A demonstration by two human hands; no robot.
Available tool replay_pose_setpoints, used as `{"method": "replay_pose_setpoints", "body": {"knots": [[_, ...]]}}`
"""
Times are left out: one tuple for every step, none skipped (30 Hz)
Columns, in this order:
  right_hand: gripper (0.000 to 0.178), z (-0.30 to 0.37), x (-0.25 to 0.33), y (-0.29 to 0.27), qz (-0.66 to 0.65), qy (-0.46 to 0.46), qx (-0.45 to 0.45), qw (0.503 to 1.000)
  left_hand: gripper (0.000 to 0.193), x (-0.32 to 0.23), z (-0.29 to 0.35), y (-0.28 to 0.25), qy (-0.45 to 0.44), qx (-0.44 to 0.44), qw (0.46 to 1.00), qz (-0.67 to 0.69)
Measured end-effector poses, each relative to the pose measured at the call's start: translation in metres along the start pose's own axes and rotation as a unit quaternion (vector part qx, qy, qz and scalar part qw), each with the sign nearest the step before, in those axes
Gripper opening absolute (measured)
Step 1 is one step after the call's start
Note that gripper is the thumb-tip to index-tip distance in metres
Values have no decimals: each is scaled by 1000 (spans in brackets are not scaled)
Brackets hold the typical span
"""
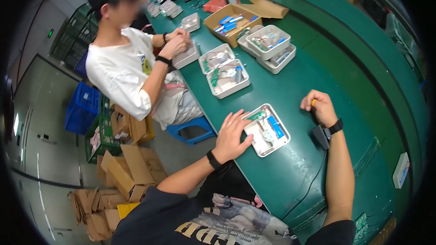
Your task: Assembling small electronic components onto a white base unit at a factory production station.
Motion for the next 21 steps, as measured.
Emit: {"method": "replay_pose_setpoints", "body": {"knots": [[16,3,-6,-7,-20,16,28,999,43,-1,-1,2,2,-1,1000,3],[17,5,-12,-13,-39,32,56,997,42,-3,-1,3,4,-2,1000,6],[17,1,-10,-11,-55,42,83,994,42,-2,-5,4,12,-6,1000,9],[17,-2,-10,-9,-54,39,88,994,42,-1,-5,3,12,-12,1000,6],[16,-3,-10,-10,-52,35,70,996,41,-1,-6,4,10,-12,1000,6],[16,1,-11,-7,-53,35,50,997,41,-1,-2,4,6,-9,1000,6],[16,3,-12,-6,-54,35,31,997,41,-1,1,3,2,-5,1000,7],[16,2,-11,-4,-55,34,33,997,41,0,2,2,1,-6,1000,6],[16,-1,-10,-2,-52,28,32,998,41,2,1,1,-1,-6,1000,4],[15,-4,-8,-1,-50,21,31,998,42,4,0,-1,-3,-5,1000,3],[15,-6,-4,-2,-44,14,31,998,43,4,-2,1,-3,-7,1000,3],[15,-6,-3,-2,-43,12,33,998,43,3,-2,1,-2,-10,1000,2],[15,-6,-3,0,-50,14,30,998,42,3,-2,2,-2,-7,1000,5],[16,-5,-4,2,-56,17,26,998,41,3,-1,3,-2,-5,1000,7],[17,-5,-3,3,-64,18,23,998,40,2,-1,3,-1,-2,1000,8],[17,-6,-2,7,-66,14,24,997,40,3,0,1,0,-3,1000,4],[17,-6,-5,9,-61,31,15,998,40,3,2,1,-2,1,1000,3],[17,-6,-7,11,-57,46,5,997,40,4,2,1,-3,6,1000,3],[17,-7,-10,9,-53,62,-6,997,40,4,2,1,-4,12,1000,2],[17,-9,-10,7,-59,57,-8,997,40,5,0,1,0,14,1000,-4],[18,-9,-11,8,-57,63,3,996,41,3,1,2,-4,15,1000,-3]]}}
Point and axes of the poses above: each hand's wrist, its own z-axis away from the middle knuckle, its own y-axis out of the palm, x = y × z, the point moved 9 cm from there along -z, towards the middle knuckle, and after that the axes turned 2 degrees about z, right-handed, at the moved point
